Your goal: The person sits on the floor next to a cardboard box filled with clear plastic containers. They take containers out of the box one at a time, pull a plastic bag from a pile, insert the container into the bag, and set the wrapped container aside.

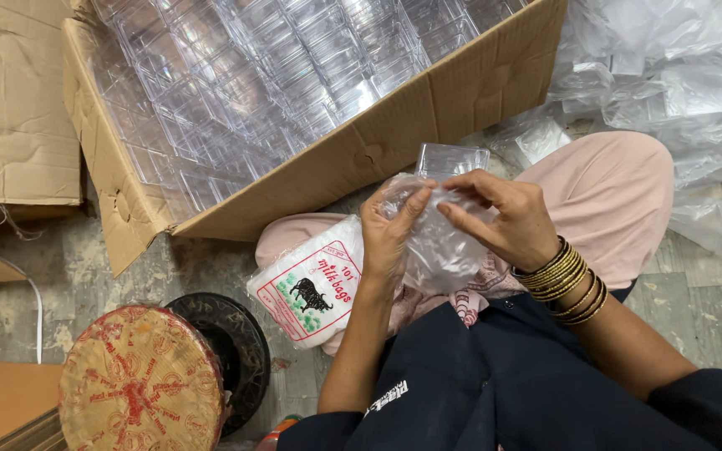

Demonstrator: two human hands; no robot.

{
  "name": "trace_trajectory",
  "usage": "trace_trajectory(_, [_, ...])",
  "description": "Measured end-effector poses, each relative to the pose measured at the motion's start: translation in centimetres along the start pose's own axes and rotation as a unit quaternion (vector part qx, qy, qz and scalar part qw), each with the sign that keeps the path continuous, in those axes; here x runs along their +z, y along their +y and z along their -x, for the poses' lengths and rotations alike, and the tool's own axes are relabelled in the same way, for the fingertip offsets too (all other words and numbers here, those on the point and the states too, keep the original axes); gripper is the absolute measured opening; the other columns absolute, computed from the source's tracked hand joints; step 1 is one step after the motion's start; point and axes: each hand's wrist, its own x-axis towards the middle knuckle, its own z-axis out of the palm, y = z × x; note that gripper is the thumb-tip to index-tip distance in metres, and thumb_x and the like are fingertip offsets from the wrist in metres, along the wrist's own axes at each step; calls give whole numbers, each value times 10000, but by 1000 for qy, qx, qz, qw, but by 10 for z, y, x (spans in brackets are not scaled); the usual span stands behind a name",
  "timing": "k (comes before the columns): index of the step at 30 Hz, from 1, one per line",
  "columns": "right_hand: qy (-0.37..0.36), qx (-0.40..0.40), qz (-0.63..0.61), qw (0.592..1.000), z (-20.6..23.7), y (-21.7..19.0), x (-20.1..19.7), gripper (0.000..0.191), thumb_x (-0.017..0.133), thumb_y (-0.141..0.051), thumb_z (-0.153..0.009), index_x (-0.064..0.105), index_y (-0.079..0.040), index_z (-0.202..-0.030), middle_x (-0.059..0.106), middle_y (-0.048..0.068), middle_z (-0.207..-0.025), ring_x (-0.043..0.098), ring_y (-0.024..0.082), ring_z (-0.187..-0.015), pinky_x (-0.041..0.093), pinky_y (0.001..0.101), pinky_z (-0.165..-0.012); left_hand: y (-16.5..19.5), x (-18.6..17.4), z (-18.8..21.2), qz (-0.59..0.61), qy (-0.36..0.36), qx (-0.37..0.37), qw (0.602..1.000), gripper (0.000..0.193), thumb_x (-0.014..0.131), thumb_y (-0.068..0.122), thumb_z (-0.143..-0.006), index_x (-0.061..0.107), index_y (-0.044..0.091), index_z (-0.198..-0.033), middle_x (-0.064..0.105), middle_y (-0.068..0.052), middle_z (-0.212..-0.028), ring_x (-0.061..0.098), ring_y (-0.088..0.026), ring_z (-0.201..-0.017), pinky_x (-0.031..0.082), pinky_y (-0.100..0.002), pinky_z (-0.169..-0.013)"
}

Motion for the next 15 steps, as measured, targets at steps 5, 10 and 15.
trace_trajectory(5, [-2,-12,0,1000,-1,0,0,122,713,-71,-963,756,-2,-1053,756,81,-864,699,98,-643,534,244,-572,-7,-4,-1,-17,-12,25,999,136,820,88,-948,703,27,-984,689,1,-925,597,-53,-811,471,-218,-737])
trace_trajectory(10, [19,-27,34,999,2,6,0,117,723,-75,-952,749,9,-1030,747,91,-865,681,114,-649,532,257,-591,-7,-1,0,-24,-20,2,1000,143,786,158,-927,711,63,-1002,682,39,-946,606,-29,-880,478,-191,-802])
trace_trajectory(15, [33,-4,14,999,1,8,1,102,702,-75,-977,747,-4,-1035,736,80,-856,683,118,-675,533,252,-618,-2,1,1,19,-28,-10,999,154,796,156,-943,679,78,-1005,612,68,-955,539,-19,-853,425,-187,-760])
